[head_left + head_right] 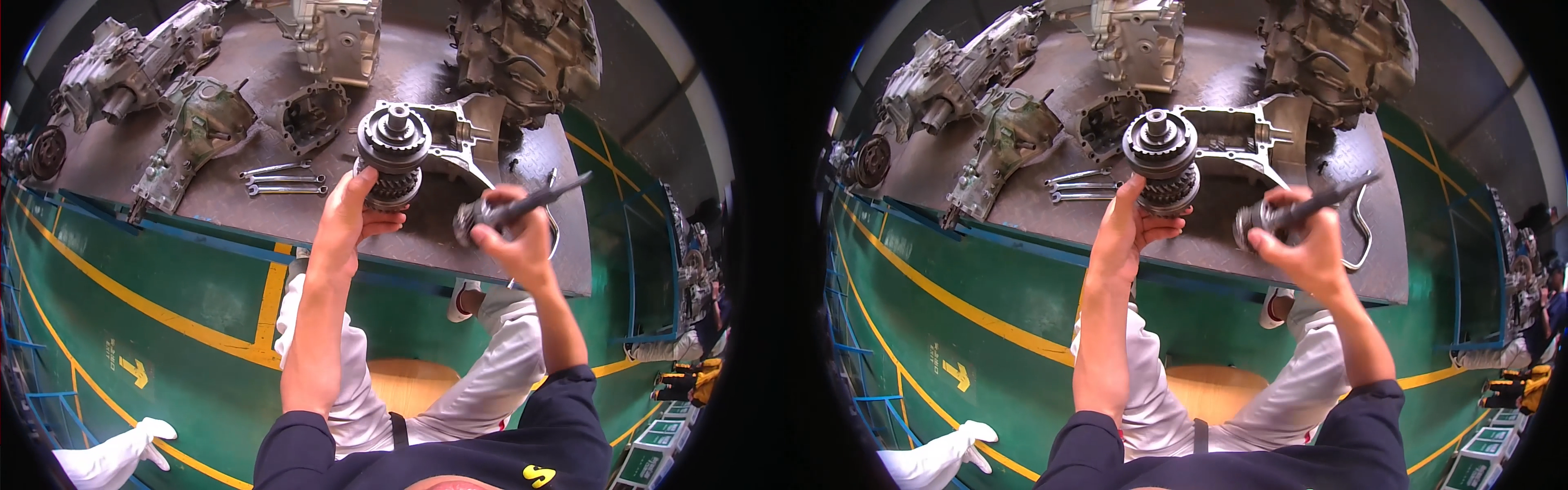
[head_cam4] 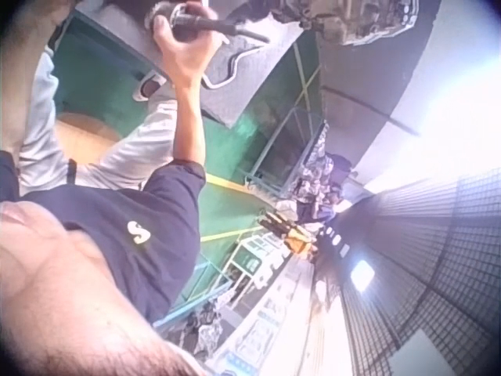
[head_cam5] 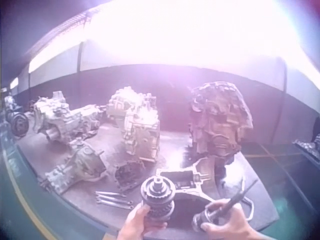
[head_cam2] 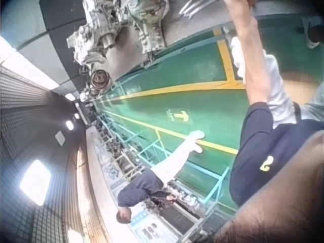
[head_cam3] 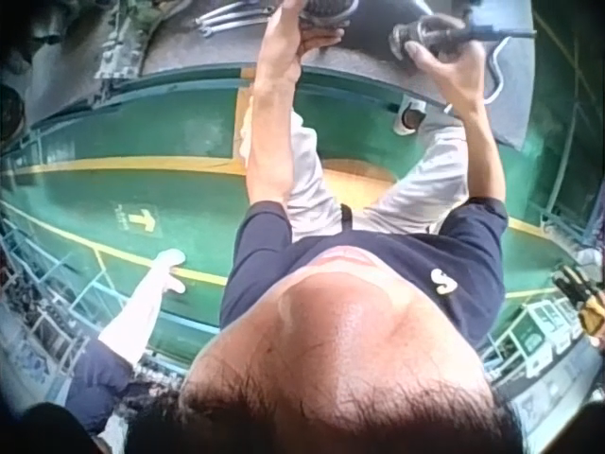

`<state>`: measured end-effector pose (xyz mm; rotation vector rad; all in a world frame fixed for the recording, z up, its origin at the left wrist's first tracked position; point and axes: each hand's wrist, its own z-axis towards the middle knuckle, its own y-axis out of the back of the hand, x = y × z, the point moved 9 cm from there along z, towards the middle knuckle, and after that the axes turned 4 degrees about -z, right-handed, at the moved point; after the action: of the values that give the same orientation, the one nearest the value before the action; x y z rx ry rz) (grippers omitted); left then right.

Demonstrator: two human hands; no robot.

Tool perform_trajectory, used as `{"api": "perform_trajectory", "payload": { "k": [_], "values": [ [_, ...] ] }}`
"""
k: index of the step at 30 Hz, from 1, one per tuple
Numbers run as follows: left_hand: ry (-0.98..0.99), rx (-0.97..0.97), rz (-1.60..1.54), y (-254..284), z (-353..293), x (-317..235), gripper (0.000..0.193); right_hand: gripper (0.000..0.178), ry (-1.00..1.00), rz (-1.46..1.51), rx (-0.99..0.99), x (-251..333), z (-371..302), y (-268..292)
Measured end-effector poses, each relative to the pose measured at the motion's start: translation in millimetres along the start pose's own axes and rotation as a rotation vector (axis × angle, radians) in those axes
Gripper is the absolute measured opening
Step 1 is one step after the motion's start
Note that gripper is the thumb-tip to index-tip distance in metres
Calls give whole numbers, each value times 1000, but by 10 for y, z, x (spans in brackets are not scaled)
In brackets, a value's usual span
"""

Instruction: The person assembles a transmission gear shaft by sliding and fitting gear components and rings onto the shaft by hand, then places the assembled gear shaft into a transmission gearbox casing.

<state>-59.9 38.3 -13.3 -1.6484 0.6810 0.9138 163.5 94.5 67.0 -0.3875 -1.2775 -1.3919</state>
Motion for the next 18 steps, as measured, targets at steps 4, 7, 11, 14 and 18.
{"api": "perform_trajectory", "payload": {
  "k": [4,7,11,14,18],
  "values": [
    [-4,-10,-11,64,-27,-28,61,41,341,-195,-15,1180,744,72],
    [-13,18,-24,2,-19,-27,61,42,314,-166,115,1592,1122,-233],
    [-1,-9,-27,-13,-45,-45,59,41,427,-477,236,1622,1140,-610],
    [5,-18,-38,-56,-60,-104,58,41,410,-500,303,1590,1097,-708],
    [10,-13,-23,-11,-72,-107,61,45,378,-500,377,1565,1115,-764]
  ]
}}
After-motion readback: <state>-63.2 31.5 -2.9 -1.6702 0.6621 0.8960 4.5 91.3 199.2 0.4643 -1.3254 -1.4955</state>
